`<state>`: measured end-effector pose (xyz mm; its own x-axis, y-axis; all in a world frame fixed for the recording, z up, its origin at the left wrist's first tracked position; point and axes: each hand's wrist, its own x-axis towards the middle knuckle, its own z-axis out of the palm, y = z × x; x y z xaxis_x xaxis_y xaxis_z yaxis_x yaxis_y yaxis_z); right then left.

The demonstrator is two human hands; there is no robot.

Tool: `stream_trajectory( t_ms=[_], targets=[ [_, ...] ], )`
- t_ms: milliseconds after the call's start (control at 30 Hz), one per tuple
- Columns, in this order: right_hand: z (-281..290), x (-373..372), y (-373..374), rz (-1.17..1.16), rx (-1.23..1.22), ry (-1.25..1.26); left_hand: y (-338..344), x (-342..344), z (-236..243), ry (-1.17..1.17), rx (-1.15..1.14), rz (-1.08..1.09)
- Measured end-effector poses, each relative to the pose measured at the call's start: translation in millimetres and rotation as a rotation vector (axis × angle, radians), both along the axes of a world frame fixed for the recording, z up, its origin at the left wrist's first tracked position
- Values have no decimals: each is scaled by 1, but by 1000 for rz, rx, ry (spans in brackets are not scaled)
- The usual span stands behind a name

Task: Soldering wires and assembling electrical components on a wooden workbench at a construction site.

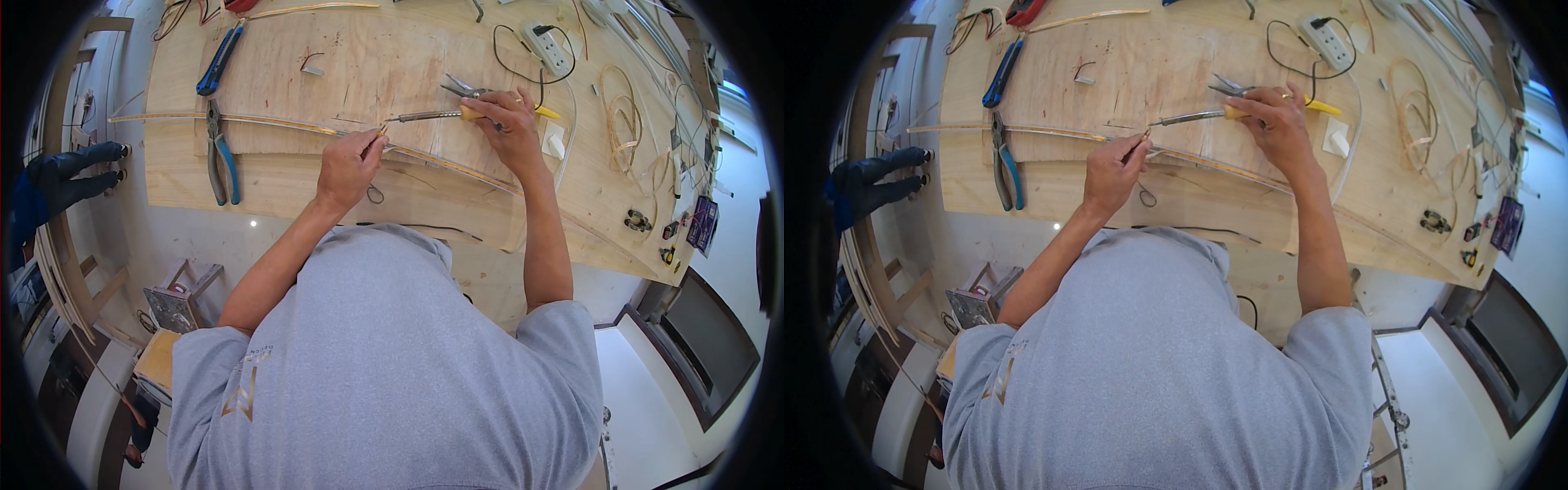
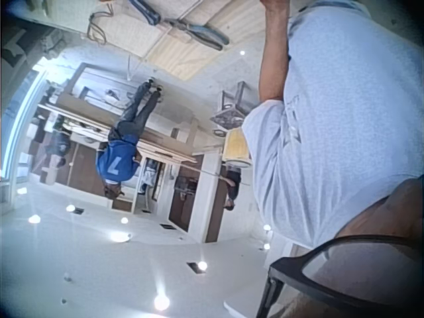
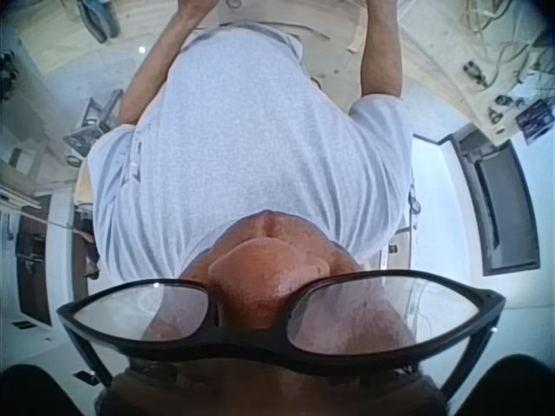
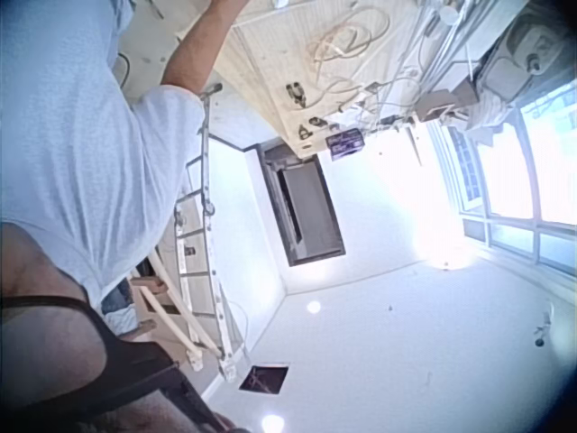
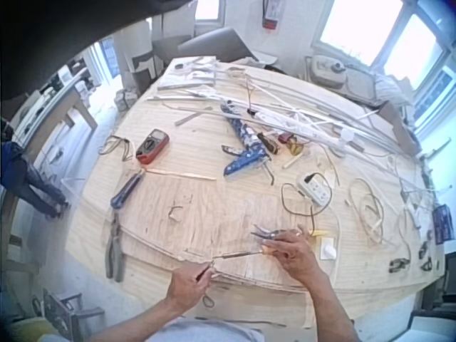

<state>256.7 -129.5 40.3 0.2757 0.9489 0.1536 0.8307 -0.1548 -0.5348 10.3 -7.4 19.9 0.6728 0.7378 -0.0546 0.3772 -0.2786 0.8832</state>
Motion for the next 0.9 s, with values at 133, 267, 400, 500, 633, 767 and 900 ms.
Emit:
stream_trajectory(
  t_ms=[133, 267, 400, 500, 633, 767, 900],
  targets=[
    [-3, 0, -2, -10, -11, -8, 0, 0, 1, 3, -15, -4],
    [-3, -3, -2, -12, -15, -10, 0, 0, 1, 3, -10, -5],
    [-5, -4, -2, -23, -24, 23, 0, 0, 2, 3, 4, -10],
    [-7, -4, -3, -30, -24, 27, 3, -2, 0, 62, 37, -60],
    [-8, -3, -4, -28, -15, 34, 4, -2, -3, 63, 74, -65],
    [-10, -2, -5, -44, -17, 58, 4, -2, -3, 62, 89, -68],
    [-8, -3, -4, -31, -5, 44, 4, -3, -4, 74, 84, -71]
  ],
)
